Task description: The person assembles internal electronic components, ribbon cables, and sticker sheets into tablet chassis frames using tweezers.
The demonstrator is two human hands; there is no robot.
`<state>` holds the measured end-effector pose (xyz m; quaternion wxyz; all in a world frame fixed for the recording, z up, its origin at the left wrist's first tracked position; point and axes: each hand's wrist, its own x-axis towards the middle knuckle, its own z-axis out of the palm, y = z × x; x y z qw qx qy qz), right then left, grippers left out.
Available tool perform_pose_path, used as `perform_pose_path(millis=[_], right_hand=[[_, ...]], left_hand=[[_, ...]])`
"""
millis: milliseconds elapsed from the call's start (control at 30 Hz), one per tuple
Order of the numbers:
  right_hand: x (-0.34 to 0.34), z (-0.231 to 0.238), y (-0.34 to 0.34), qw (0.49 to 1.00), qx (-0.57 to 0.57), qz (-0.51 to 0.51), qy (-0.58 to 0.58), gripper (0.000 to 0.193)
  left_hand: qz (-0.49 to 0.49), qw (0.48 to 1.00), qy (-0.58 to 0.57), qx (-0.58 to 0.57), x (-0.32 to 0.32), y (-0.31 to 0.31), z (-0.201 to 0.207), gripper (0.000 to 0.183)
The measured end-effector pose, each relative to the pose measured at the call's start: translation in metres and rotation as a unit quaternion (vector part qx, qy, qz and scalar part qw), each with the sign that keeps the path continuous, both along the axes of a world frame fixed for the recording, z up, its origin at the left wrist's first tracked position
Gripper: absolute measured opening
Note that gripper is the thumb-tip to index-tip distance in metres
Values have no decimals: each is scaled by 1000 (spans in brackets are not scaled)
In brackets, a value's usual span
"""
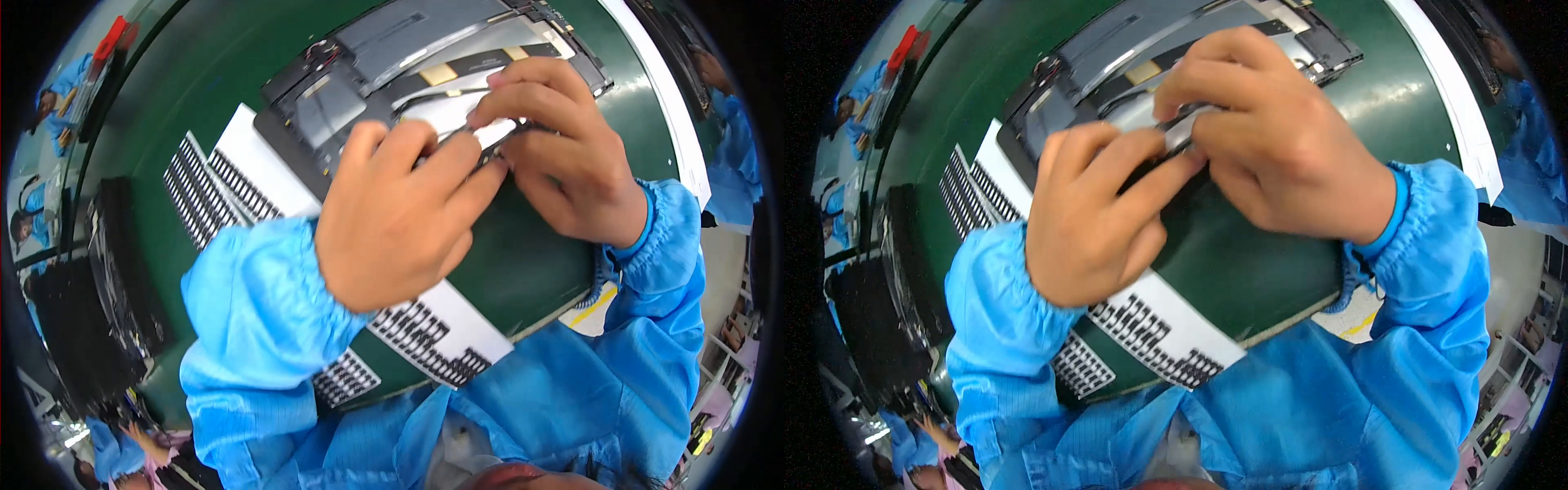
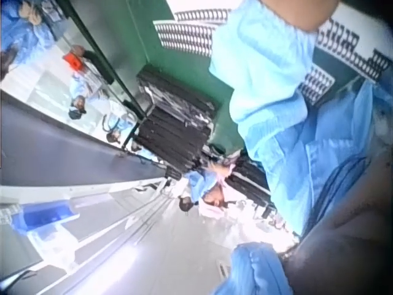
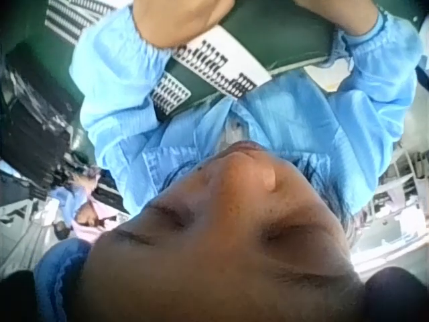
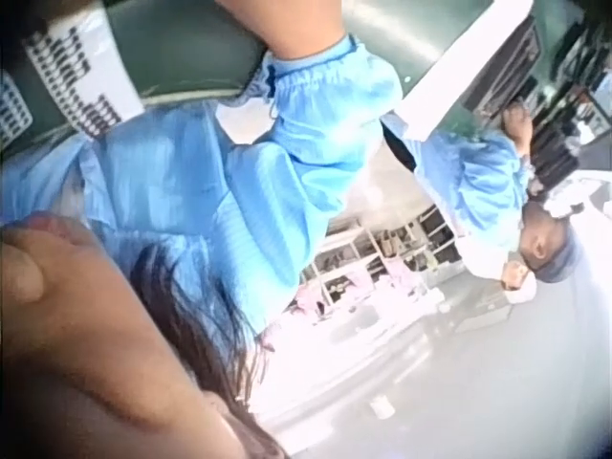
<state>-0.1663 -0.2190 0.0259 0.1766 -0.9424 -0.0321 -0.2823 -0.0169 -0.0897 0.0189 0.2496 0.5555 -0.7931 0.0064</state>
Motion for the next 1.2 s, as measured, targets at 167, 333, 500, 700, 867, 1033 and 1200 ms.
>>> perform_pose_path(millis=[167,333,500,700,867,1033,1200], right_hand=[[-11,9,26,991,-43,-129,-1,19],[-15,-10,101,983,119,-137,34,13],[-2,-26,124,991,73,-105,42,13],[8,-32,122,986,141,-87,16,11],[-20,4,76,944,323,-64,3,5],[-66,11,-30,926,338,-169,23,5],[-47,12,-66,913,391,-93,68,6]], left_hand=[[7,999,-13,-45,7,11,12,43],[32,999,36,3,13,85,17,43],[77,996,14,47,5,104,-9,44],[65,997,-5,40,6,101,-8,45],[61,994,-1,85,12,100,0,43],[-40,997,2,62,-5,45,44,45],[-118,992,-35,19,-17,-35,26,52]])
